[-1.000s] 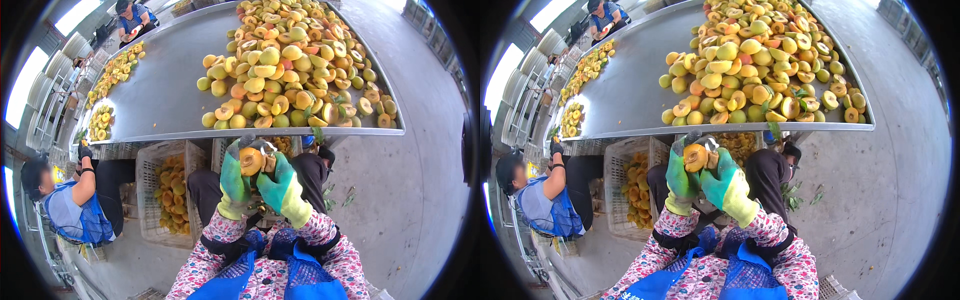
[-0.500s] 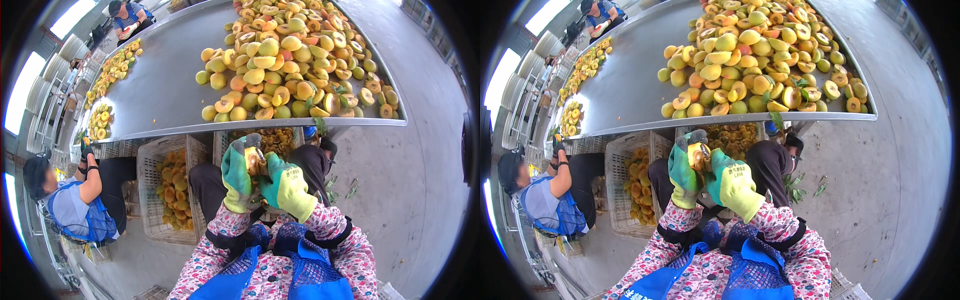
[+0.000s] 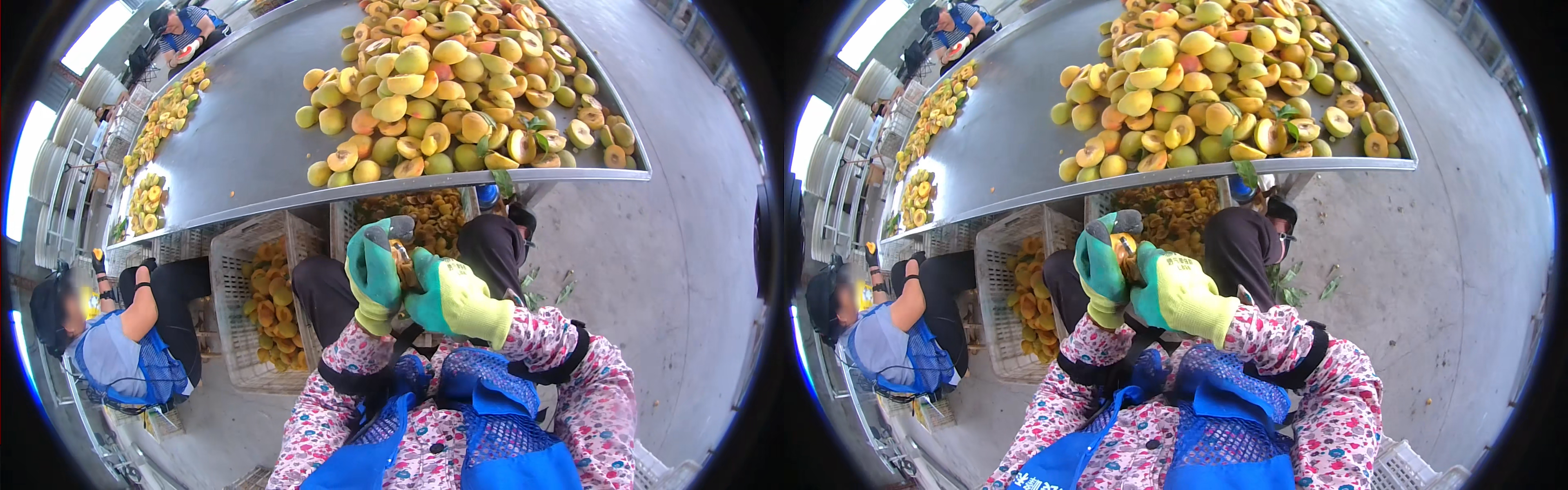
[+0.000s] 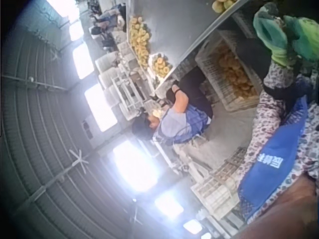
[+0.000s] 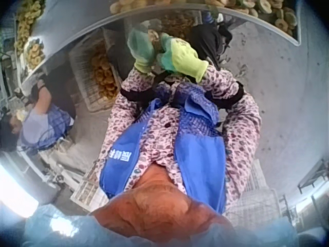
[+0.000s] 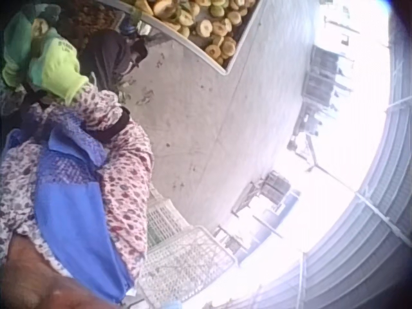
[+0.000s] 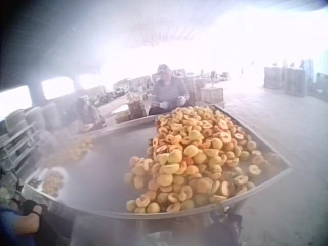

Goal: Sorting and removing pits from peaches at a processing station using a small knife.

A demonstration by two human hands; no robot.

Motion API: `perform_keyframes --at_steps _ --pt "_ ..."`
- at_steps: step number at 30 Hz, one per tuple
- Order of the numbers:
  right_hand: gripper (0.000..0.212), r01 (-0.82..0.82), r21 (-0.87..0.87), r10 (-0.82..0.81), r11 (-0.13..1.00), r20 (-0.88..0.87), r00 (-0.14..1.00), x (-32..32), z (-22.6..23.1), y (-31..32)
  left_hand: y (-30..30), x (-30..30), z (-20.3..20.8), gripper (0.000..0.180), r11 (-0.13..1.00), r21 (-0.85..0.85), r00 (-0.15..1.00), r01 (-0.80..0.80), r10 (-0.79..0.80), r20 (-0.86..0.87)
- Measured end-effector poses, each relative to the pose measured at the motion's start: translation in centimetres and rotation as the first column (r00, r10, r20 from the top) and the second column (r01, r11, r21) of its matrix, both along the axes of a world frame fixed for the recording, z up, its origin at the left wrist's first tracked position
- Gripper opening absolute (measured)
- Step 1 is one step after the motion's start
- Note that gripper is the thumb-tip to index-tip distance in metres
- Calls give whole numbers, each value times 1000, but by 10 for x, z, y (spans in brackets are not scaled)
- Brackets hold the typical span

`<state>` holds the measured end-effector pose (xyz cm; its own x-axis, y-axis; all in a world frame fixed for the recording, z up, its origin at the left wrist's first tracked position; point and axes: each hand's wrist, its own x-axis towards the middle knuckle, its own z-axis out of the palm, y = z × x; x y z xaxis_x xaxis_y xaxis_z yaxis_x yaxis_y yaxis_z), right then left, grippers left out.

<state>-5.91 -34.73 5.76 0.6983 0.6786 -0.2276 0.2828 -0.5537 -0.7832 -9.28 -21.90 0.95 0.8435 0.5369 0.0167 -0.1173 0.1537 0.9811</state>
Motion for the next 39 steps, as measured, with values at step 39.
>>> perform_keyframes --at_steps 39 --pt "19 82 319 211 944 -778 591 21 -13 -25 22 0 -32 37 790 -260 812 556 -582 -31"
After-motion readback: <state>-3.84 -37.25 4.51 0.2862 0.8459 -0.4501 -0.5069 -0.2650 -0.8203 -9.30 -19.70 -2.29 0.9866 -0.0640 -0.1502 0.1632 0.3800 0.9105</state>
